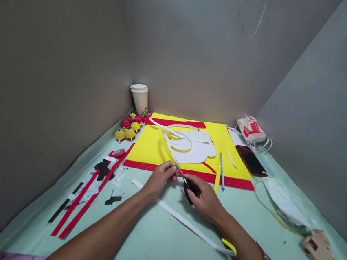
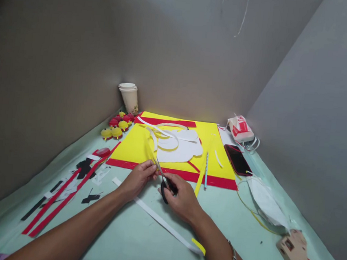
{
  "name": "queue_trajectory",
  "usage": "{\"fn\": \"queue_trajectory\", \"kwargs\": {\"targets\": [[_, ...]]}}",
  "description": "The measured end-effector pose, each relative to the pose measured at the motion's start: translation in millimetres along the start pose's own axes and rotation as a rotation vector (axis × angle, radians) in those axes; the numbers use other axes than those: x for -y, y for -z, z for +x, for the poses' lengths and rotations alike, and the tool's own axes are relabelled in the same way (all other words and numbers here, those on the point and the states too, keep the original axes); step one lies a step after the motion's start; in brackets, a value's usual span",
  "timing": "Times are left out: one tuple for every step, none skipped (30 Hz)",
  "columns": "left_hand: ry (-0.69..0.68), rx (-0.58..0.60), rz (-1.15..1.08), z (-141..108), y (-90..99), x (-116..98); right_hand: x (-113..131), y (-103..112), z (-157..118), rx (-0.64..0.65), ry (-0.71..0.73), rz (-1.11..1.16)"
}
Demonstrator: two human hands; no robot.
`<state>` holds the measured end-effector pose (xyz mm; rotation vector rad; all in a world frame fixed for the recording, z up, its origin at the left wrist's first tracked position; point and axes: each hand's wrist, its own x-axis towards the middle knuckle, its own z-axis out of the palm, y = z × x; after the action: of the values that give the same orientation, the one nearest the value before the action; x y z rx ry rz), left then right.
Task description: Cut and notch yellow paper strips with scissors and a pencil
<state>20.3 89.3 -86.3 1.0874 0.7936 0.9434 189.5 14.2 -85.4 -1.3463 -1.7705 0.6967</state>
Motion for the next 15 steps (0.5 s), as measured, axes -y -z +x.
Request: {"fn": "queue_trajectory", "kwargs": {"targets": [[0.003,0.008,-0.005,0.1,0.1,-0.2,-0.6,-0.1,0.0,-0.001,0.003,-0.004],[0.003,0.014,-0.008,0.2,0.3,-0.4,-1.3,-0.2,-0.1,-0.003,0.006,-0.008],[0.002,0.019,-0.010,0.2,0.5,-0.7,-2.0,-0.2,-0.4,-0.005,0.007,-0.012],[-0.001,0.023,-0.011,0.2,0.7,-1.0,-2.7,-0.2,-0.8,-0.007,0.009,-0.017],[-0.004,0.027,-0.012,0.1,0.9,-1.4,-3.4,0.0,-1.3,-0.009,0.009,-0.021],[-0.008,0.032,-0.013,0.0,0.9,-1.7,-4.0,0.1,-1.8,-0.009,0.009,-0.025],[-0.012,0.038,-0.014,-0.2,0.9,-2.0,-4.5,0.4,-2.2,-0.008,0.010,-0.029],[-0.014,0.044,-0.016,-0.3,0.8,-2.3,-4.9,0.6,-2.7,-0.006,0.010,-0.034],[-0.016,0.048,-0.019,-0.4,0.7,-2.5,-5.3,0.8,-3.0,-0.004,0.012,-0.039],[-0.016,0.052,-0.022,-0.5,0.6,-2.7,-5.7,0.9,-3.2,-0.002,0.015,-0.046],[-0.015,0.054,-0.028,-0.5,0.5,-2.8,-6.0,1.0,-3.3,-0.001,0.020,-0.054],[-0.015,0.056,-0.034,-0.5,0.5,-2.9,-6.4,1.1,-3.4,0.000,0.024,-0.062],[-0.014,0.058,-0.040,-0.4,0.5,-3.0,-6.6,1.2,-3.4,0.000,0.028,-0.068],[-0.013,0.061,-0.044,-0.4,0.5,-3.2,-6.6,1.3,-3.4,0.002,0.031,-0.073],[-0.012,0.063,-0.047,-0.4,0.4,-3.4,-6.6,1.4,-3.4,0.003,0.032,-0.077]]}}
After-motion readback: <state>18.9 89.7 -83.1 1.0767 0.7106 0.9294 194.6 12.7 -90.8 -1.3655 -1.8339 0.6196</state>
